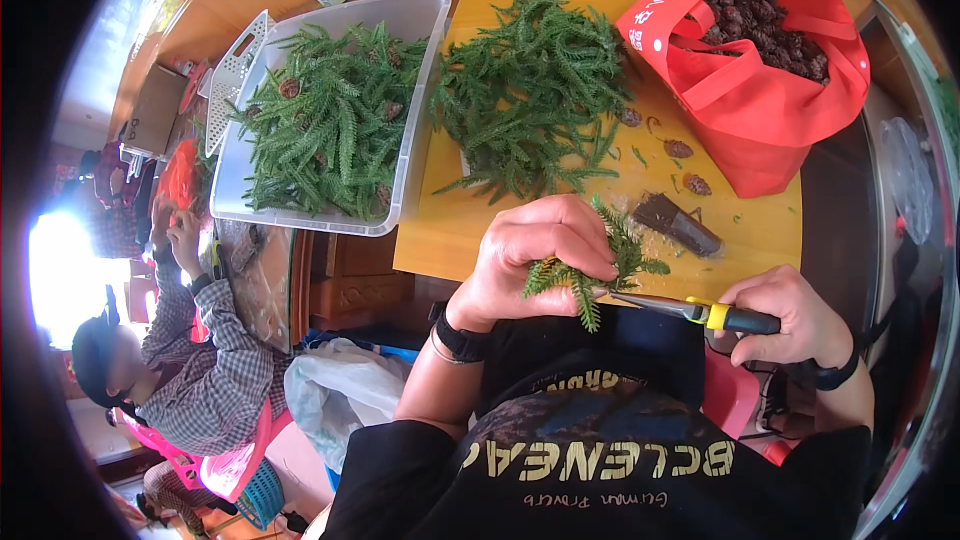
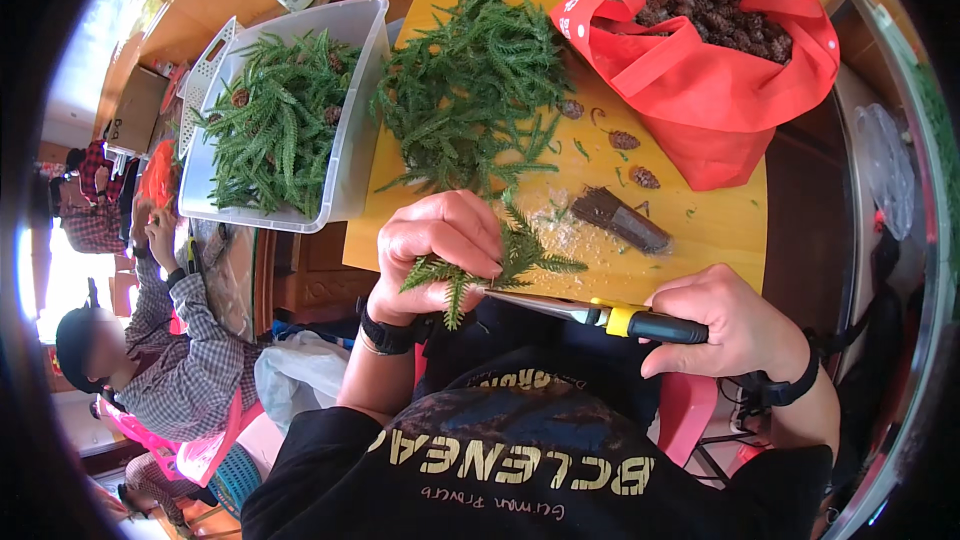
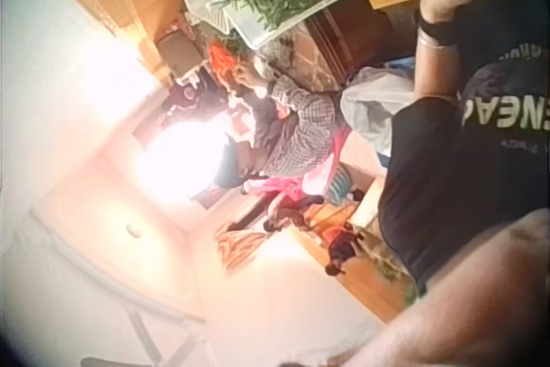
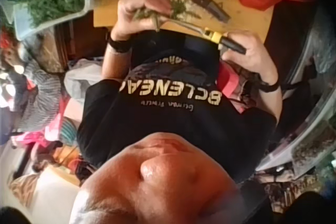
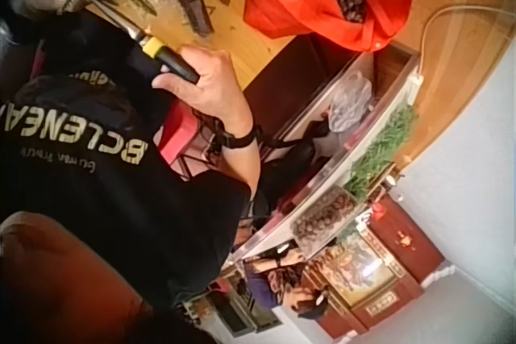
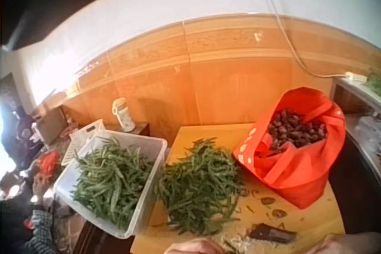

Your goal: The person is using trimmers to prune green foliage and prepare botanical items at a workstation.

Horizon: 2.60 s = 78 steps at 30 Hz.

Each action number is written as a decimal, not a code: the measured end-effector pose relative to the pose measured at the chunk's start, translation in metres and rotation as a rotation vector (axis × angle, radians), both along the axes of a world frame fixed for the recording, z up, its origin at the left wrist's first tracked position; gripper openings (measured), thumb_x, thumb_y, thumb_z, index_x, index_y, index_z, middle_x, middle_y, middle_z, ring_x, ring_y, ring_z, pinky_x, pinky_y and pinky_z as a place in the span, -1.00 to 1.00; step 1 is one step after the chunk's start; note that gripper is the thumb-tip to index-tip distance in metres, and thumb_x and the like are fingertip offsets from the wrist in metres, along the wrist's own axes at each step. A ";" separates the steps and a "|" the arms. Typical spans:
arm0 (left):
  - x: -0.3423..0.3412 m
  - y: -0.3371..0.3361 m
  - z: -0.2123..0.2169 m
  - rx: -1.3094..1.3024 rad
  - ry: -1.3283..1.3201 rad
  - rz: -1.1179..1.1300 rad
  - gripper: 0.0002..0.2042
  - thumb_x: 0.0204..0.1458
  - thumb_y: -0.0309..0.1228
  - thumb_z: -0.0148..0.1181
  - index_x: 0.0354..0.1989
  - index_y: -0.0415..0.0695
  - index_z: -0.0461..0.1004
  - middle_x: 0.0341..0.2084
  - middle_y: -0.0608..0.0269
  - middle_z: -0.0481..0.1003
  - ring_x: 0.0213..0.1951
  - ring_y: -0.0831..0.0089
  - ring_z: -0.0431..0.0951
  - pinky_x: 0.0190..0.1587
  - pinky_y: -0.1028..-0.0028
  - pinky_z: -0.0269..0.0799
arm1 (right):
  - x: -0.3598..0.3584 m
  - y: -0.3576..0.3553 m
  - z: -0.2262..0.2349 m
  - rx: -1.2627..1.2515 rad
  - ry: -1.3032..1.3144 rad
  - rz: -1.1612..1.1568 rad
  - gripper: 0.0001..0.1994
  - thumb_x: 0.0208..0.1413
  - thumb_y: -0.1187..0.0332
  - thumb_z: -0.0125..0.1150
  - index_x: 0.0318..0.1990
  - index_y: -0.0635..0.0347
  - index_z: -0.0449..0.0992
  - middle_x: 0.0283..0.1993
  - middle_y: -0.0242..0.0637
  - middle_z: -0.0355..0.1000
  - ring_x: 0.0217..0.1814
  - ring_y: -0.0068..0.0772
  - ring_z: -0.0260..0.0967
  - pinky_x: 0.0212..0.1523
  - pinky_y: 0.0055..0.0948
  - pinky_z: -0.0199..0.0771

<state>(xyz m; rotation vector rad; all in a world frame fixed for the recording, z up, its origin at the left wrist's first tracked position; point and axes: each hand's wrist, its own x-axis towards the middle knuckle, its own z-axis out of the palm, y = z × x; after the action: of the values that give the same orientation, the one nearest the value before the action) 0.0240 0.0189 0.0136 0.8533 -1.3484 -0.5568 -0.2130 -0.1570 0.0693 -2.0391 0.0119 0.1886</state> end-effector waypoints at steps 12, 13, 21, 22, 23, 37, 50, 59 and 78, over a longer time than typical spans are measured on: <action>-0.007 -0.002 0.010 -0.072 -0.007 -0.022 -0.78 -0.23 -0.33 0.32 -0.49 -0.25 0.56 -0.55 0.18 0.47 -0.44 0.30 0.46 -0.40 0.45 0.37 | 0.003 -0.015 0.009 0.641 0.584 0.079 -0.66 0.01 0.21 0.25 -0.30 0.39 0.46 -0.54 -0.38 0.43 -0.55 -0.57 0.31 -0.45 -0.53 0.33; -0.007 -0.002 0.011 -0.098 -0.021 -0.028 -0.79 -0.25 -0.36 0.34 -0.49 -0.24 0.56 -0.55 0.19 0.47 -0.44 0.31 0.46 -0.41 0.45 0.37 | 0.003 -0.013 0.008 0.641 0.584 0.079 -0.66 0.01 0.21 0.25 -0.30 0.39 0.46 -0.54 -0.38 0.43 -0.55 -0.57 0.31 -0.45 -0.53 0.33; -0.013 0.000 0.019 -0.009 0.105 0.018 -0.83 -0.30 -0.43 0.36 -0.57 -0.22 0.51 -0.59 0.22 0.43 -0.47 0.34 0.42 -0.46 0.46 0.32 | 0.000 0.003 -0.017 1.278 0.560 0.236 -0.61 0.14 0.10 0.04 -0.50 0.27 0.25 -0.57 -0.24 0.36 -0.09 0.02 0.40 -0.09 -0.20 0.37; -0.014 0.001 0.017 0.012 0.147 0.023 -0.83 -0.31 -0.43 0.36 -0.57 -0.22 0.50 -0.59 0.22 0.43 -0.47 0.35 0.41 -0.46 0.46 0.31 | 0.002 0.007 -0.017 1.297 0.485 0.265 -0.61 0.16 0.08 0.00 -0.51 0.23 0.23 -0.40 -0.09 0.46 0.08 0.10 0.29 0.01 -0.14 0.30; -0.014 0.002 0.016 0.033 0.189 0.027 -0.83 -0.32 -0.43 0.36 -0.57 -0.21 0.49 -0.60 0.22 0.42 -0.47 0.36 0.40 -0.46 0.47 0.30 | 0.004 0.009 -0.016 1.295 0.484 0.265 -0.61 0.16 0.08 0.00 -0.51 0.23 0.23 -0.40 -0.09 0.46 0.08 0.10 0.29 0.01 -0.14 0.30; -0.012 0.004 0.023 -0.083 0.202 -0.122 -0.82 -0.28 -0.36 0.34 -0.59 -0.23 0.54 -0.62 0.19 0.44 -0.52 0.34 0.40 -0.52 0.50 0.28 | 0.001 0.013 0.016 1.101 0.581 0.303 -0.57 0.17 0.07 -0.06 -0.38 0.38 0.40 0.00 0.10 0.37 0.22 0.09 0.11 0.18 -0.11 0.08; -0.008 0.006 0.019 0.036 0.116 0.077 -0.83 -0.36 -0.40 0.36 -0.63 -0.20 0.50 -0.64 0.24 0.41 -0.50 0.36 0.38 -0.48 0.48 0.27 | -0.001 0.022 0.017 1.136 0.545 0.069 -0.70 0.04 0.23 0.02 -0.48 0.36 0.41 -0.03 0.24 0.35 0.21 0.16 0.06 0.19 0.00 -0.02; -0.005 0.008 0.016 0.096 0.402 0.142 -0.82 -0.31 -0.39 0.29 -0.59 -0.19 0.42 -0.61 0.29 0.32 -0.45 0.41 0.33 -0.43 0.48 0.24 | 0.011 0.014 0.025 0.358 0.047 0.167 -0.58 -0.07 0.07 0.21 -0.28 0.33 0.55 -0.19 -0.21 0.48 0.00 -0.10 0.28 0.09 -0.27 0.19; -0.019 0.008 0.019 0.179 0.432 0.116 -0.88 -0.24 -0.57 0.22 -0.47 -0.25 0.45 -0.48 0.26 0.40 -0.39 0.54 0.37 -0.31 0.56 0.29 | 0.027 0.017 0.025 -0.608 -0.360 -0.049 -0.63 -0.29 0.14 0.39 -0.49 0.30 0.49 -0.29 -0.24 0.46 -0.05 -0.03 0.30 -0.08 -0.24 0.38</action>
<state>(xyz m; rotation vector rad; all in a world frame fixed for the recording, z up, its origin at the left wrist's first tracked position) 0.0047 0.0269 0.0330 0.8889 -0.8605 -0.7307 -0.1856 -0.1395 0.0946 -2.6481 -0.1182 -0.2473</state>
